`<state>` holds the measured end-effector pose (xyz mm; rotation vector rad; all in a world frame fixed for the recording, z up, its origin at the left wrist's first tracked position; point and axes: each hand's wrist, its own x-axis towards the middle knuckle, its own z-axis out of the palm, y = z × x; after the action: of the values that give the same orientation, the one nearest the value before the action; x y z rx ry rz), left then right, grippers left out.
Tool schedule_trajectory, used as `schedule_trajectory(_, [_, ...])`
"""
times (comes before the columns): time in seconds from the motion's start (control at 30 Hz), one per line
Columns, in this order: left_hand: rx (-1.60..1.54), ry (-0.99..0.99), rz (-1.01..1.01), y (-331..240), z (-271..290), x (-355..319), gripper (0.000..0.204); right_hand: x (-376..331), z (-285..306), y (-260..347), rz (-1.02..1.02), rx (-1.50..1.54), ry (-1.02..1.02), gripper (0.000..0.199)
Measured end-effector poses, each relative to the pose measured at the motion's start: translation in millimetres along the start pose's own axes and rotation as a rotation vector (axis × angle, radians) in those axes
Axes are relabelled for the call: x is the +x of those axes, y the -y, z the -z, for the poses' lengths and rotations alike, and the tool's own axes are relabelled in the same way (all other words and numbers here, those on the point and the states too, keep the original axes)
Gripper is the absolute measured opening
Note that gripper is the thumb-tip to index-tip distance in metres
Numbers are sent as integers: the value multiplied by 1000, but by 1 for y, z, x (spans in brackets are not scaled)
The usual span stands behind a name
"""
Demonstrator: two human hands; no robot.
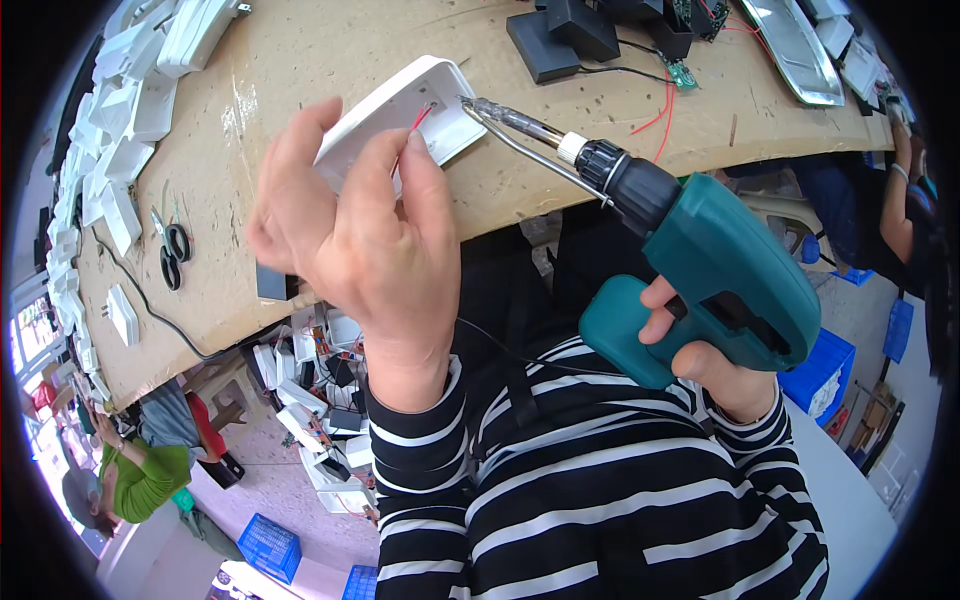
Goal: Soldering wires or electronic components into small white plastic housings using a handheld soldering gun at a workstation.
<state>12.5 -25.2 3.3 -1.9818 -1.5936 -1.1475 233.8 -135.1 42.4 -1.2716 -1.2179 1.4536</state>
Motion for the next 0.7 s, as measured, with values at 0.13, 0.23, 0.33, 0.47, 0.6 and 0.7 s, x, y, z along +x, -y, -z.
schedule_trajectory(0.13, [-95, 91, 71, 1, -6, 1, 6, 5, 1, -2, 60, -28, 69, 75])
schedule_trajectory(0.23, [-60, 103, 88, -1, -7, 2, 5, 8, -2, -2, 44, 1, 45, 74])
schedule_trajectory(0.33, [6, 100, 86, 1, -8, 4, 5, 10, 0, -6, 97, -52, 88, 73])
schedule_trajectory(0.47, [33, 98, 87, 2, -8, 6, 5, 13, 1, -5, 121, -99, 138, 74])
schedule_trajectory(0.6, [42, 98, 90, 3, -10, 6, 5, 14, -1, -5, 123, -83, 131, 73])
schedule_trajectory(0.7, [37, 80, 84, 5, -12, 6, 4, 15, -2, -6, 108, -65, 118, 73])
